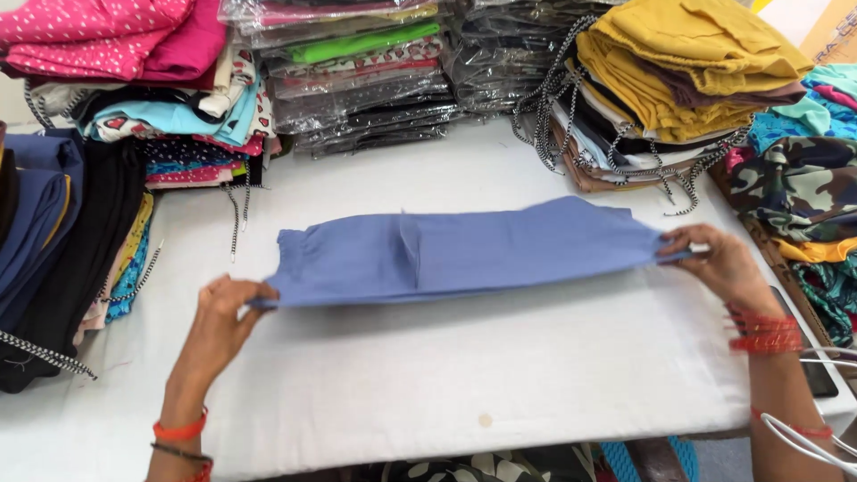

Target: The person folds a pair of blue trousers on a white table, smoothing the fabric and aligning the edges before stacking them. Then, the person folds a red t-shirt, smoothing it out, folding the sleeves and sides, and stacking it on top of the trousers.

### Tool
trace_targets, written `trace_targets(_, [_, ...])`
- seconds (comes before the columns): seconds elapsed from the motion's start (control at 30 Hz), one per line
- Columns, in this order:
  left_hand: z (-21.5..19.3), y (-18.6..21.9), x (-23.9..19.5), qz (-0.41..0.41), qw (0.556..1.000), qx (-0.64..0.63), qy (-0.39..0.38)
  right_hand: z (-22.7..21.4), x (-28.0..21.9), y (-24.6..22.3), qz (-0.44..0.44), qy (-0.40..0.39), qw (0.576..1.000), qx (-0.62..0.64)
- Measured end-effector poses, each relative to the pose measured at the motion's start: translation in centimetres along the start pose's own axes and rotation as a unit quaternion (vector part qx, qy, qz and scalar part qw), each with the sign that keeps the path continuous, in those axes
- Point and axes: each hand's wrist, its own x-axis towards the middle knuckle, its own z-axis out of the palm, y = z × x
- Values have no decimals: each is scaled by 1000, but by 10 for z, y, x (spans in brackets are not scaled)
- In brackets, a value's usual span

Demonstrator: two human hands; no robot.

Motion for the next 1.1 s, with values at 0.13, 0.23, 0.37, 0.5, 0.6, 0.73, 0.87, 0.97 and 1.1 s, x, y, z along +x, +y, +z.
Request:
trace_targets(0.13, [14, -2, -31, -28, 996, -5, -80, 12, -22, -17, 64, -44, 997, -12])
trace_targets(0.23, [12, 0, -37, -60, 993, 7, -98, 11, -26, -28, 80, -48, 995, -36])
trace_targets(0.37, [7, 2, -36, -80, 992, 16, -92, 9, -25, -37, 145, -43, 989, 2])
trace_targets(0.5, [11, -1, -39, -75, 993, 14, -89, 15, -26, 6, 95, -66, 971, 208])
trace_targets(0.6, [11, -7, -48, -80, 992, 16, -95, 10, -41, 19, 20, -93, 967, 237])
trace_targets(0.73, [5, -3, -59, -91, 988, 11, -123, 7, -67, -2, 29, -132, 983, 124])
trace_targets(0.87, [-2, 7, -58, -176, 956, 19, -232, 8, -79, -19, 33, -151, 987, -33])
trace_targets(0.97, [-12, 11, -45, -205, 924, 27, -323, 3, -78, -50, -5, -116, 974, -194])
trace_targets(1.1, [-20, 37, -19, -111, 960, 36, -255, 20, -62, -93, -112, -13, 945, -308])
